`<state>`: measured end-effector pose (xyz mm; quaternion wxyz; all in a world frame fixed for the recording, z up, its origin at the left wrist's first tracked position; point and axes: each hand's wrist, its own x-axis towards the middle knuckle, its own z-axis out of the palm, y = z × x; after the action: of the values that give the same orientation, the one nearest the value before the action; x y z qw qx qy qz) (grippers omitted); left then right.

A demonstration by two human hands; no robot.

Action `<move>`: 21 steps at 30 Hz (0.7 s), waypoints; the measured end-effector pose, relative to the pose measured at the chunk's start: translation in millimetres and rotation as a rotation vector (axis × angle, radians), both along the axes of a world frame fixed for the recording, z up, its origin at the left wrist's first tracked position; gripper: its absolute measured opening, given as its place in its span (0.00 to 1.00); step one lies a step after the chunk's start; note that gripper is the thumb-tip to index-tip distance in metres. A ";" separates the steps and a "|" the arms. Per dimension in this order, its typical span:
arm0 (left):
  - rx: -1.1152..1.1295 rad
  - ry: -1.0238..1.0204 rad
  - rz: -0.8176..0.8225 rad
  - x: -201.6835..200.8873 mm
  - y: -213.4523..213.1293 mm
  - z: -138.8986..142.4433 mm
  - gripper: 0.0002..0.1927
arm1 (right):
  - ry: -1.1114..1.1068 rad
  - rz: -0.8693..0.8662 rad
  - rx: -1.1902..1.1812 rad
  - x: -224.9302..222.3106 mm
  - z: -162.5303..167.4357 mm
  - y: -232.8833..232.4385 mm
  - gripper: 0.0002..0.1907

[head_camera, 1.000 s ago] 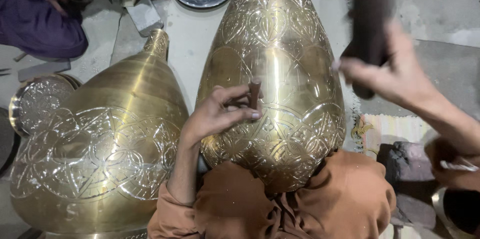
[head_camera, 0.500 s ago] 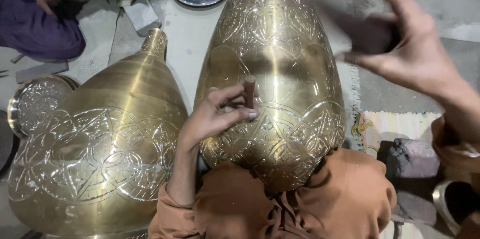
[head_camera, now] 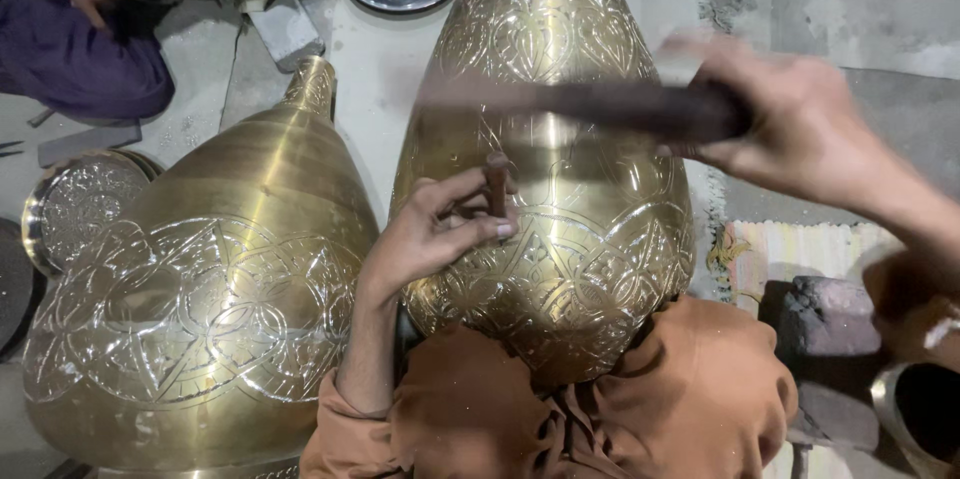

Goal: The person sits on the workshop floor with a large brass vase between their legs, holding a small punch against the engraved pattern with one hand while striking it with a wooden mallet held in the other hand, working the decorative design across the vase surface.

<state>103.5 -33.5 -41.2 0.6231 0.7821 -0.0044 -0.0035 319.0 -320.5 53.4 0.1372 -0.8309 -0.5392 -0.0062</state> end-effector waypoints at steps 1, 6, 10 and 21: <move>-0.012 0.004 0.021 -0.2 -0.1 -1.0 0.20 | 0.254 -0.085 0.051 -1.8 0.6 0.3 0.35; 0.015 -0.041 -0.011 -0.1 2.2 -5.4 0.15 | -0.129 0.039 -0.022 -12.1 14.2 1.5 0.36; -0.109 -0.099 -0.026 -2.1 1.7 -6.0 0.19 | 0.299 -0.199 0.026 -16.2 19.0 9.0 0.38; -0.013 -0.083 0.014 -7.0 -1.0 -6.5 0.19 | 0.297 -0.059 0.123 -5.1 5.1 -5.6 0.42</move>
<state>96.5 -34.5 -47.7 0.6275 0.7775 -0.0244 0.0333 314.0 -326.1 58.5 0.2657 -0.8282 -0.4869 0.0797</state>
